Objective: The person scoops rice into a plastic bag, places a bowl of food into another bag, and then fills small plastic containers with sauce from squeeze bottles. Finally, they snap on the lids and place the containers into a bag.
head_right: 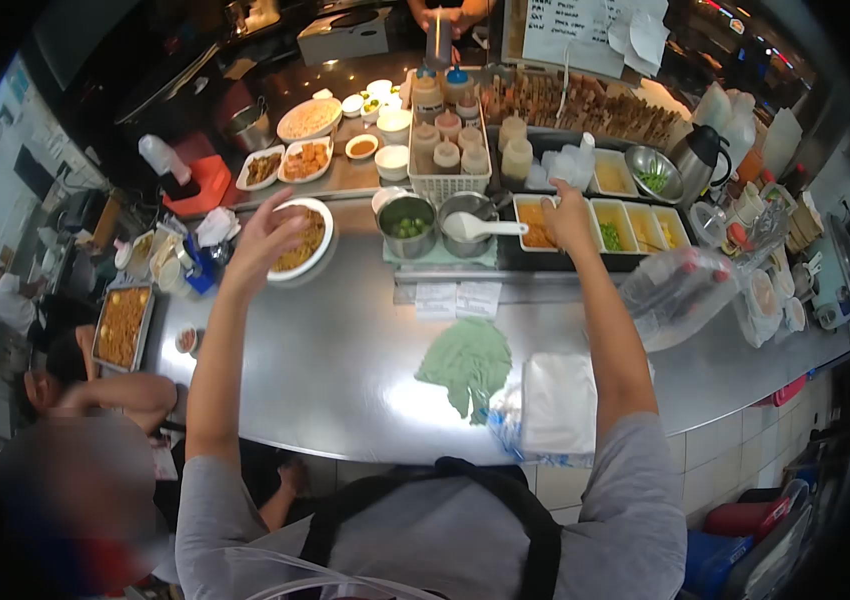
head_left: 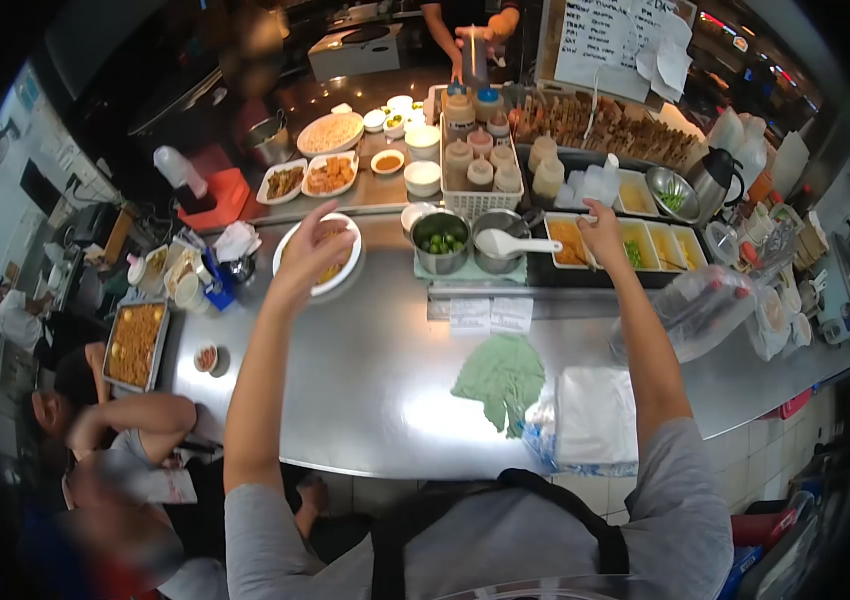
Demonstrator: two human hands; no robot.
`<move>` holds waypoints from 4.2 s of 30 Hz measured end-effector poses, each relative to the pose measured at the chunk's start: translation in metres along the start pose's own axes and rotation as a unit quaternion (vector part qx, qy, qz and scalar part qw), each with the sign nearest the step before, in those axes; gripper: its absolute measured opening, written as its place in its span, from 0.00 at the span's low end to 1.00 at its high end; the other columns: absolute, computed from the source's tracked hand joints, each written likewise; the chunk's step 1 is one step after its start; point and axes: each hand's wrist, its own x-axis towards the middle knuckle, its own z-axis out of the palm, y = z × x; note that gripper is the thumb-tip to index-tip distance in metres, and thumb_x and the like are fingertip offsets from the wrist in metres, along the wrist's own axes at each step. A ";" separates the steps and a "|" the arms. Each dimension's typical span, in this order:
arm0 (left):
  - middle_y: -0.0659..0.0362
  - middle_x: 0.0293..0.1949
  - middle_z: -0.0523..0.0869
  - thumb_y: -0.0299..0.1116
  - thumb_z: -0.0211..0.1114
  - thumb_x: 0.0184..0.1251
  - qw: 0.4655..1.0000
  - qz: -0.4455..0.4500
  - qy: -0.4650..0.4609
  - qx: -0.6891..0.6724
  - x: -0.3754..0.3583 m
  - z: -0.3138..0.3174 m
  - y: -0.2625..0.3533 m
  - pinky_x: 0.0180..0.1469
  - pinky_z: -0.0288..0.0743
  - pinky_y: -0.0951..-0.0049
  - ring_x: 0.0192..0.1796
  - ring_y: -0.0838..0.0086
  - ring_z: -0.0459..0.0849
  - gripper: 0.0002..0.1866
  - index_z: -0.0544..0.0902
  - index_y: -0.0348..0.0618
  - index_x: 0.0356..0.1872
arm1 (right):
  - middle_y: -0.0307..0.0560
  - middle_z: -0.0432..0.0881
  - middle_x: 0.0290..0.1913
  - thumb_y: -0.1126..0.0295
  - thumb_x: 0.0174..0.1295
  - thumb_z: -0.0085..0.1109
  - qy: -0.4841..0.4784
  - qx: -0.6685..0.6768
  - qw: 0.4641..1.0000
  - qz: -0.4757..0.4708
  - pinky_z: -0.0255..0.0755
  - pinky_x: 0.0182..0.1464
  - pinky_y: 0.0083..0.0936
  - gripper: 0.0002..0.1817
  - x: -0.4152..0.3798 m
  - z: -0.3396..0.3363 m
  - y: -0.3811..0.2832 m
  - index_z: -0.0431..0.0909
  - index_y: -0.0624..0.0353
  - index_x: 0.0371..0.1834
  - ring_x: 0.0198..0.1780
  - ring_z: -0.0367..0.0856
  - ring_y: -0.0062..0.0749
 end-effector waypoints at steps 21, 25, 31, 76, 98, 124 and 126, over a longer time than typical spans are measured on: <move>0.59 0.34 0.74 0.32 0.65 0.55 0.973 -0.009 -0.164 -0.160 0.356 0.125 0.011 0.33 0.75 0.78 0.35 0.79 0.75 0.15 0.71 0.39 0.39 | 0.57 0.71 0.49 0.78 0.35 0.64 0.038 -0.218 0.973 0.069 0.66 0.54 0.36 0.35 0.113 -0.021 0.079 0.69 0.55 0.54 0.54 0.69 0.51; 0.60 0.35 0.75 0.32 0.64 0.55 0.961 -0.003 -0.219 -0.170 0.310 0.105 -0.004 0.42 0.73 0.77 0.37 0.76 0.76 0.18 0.69 0.40 0.44 | 0.55 0.74 0.48 0.80 0.31 0.64 -0.138 -0.271 0.952 -0.024 0.68 0.52 0.34 0.33 0.138 -0.024 0.088 0.71 0.56 0.50 0.51 0.72 0.49; 0.61 0.40 0.75 0.29 0.67 0.50 0.977 0.066 -0.095 -0.179 0.197 0.075 -0.041 0.47 0.70 0.75 0.43 0.76 0.76 0.27 0.67 0.40 0.52 | 0.55 0.77 0.44 0.76 0.30 0.71 -0.215 -0.246 0.945 0.031 0.68 0.51 0.32 0.30 0.149 -0.032 0.077 0.74 0.56 0.44 0.49 0.74 0.47; 0.56 0.34 0.77 0.21 0.58 0.59 0.991 0.121 0.012 0.053 -0.199 0.180 -0.106 0.35 0.71 0.78 0.34 0.74 0.77 0.04 0.81 0.33 0.32 | 0.40 0.75 0.35 0.67 0.57 0.61 -0.271 0.582 0.720 0.264 0.68 0.34 0.16 0.20 -0.292 0.026 -0.135 0.66 0.61 0.49 0.35 0.73 0.16; 0.53 0.35 0.79 0.30 0.53 0.66 0.959 -0.020 0.254 -0.127 -0.219 0.108 -0.138 0.36 0.78 0.76 0.32 0.71 0.82 0.08 0.75 0.34 0.36 | 0.56 0.67 0.45 0.60 0.47 0.66 -0.255 0.190 0.948 -0.026 0.67 0.42 0.33 0.29 -0.279 0.058 -0.153 0.66 0.58 0.51 0.40 0.72 0.42; 0.52 0.46 0.79 0.26 0.72 0.40 0.965 0.105 0.132 0.199 -0.110 0.134 -0.143 0.49 0.70 0.67 0.49 0.63 0.78 0.36 0.65 0.41 0.56 | 0.50 0.81 0.35 0.62 0.34 0.68 -0.500 -0.197 0.765 -0.355 0.73 0.39 0.34 0.32 -0.105 0.026 -0.189 0.74 0.45 0.50 0.38 0.80 0.41; 0.52 0.45 0.79 0.27 0.72 0.39 0.969 0.104 0.095 0.204 -0.103 0.145 -0.144 0.51 0.70 0.67 0.49 0.62 0.78 0.37 0.65 0.42 0.56 | 0.46 0.82 0.32 0.62 0.33 0.69 -0.492 -0.264 0.737 -0.380 0.73 0.37 0.33 0.31 -0.110 0.031 -0.185 0.76 0.44 0.48 0.35 0.81 0.39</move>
